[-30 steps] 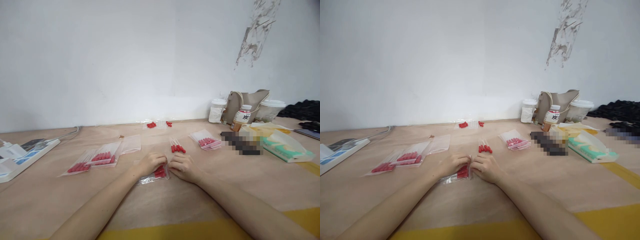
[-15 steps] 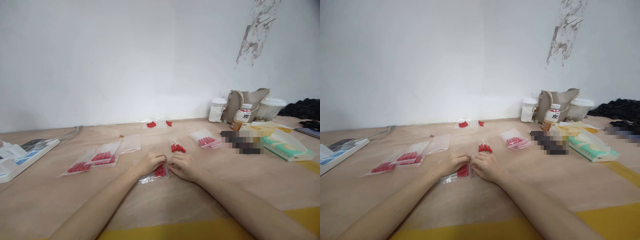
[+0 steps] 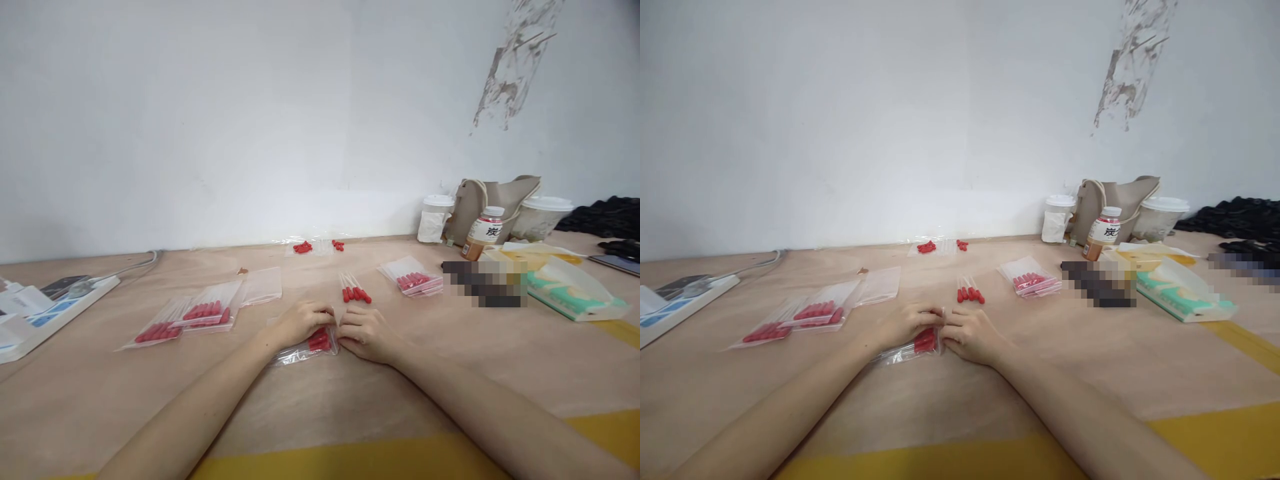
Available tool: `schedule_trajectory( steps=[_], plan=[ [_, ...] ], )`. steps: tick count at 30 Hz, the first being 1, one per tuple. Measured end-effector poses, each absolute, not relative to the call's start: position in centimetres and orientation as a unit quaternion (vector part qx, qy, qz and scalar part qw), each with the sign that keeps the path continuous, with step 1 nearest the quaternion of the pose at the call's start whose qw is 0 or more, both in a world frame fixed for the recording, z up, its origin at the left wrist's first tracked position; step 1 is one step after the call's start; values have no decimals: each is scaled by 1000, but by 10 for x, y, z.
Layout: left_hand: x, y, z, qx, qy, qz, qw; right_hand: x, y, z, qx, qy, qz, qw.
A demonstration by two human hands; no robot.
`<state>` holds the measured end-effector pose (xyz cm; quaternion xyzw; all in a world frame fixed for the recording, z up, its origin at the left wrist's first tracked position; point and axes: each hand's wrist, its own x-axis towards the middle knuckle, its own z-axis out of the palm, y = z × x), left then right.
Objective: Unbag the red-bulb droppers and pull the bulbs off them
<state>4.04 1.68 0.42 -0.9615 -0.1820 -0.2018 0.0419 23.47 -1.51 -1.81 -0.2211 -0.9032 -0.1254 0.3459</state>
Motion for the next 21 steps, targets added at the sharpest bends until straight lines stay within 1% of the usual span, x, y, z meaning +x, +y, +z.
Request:
schedule_trajectory(
  steps=[7,14,21],
  plan=[
    [39,15,5,-963,-154,-211,62,234,-16,-16,-210,-892,-152,369],
    [40,14,6,-963,-126,-184,152,234,-16,-18,-209,-883,-184,379],
    [37,17,3,-962,-156,-203,91,236,-15,-16,-230,-884,-173,369]
  ],
)
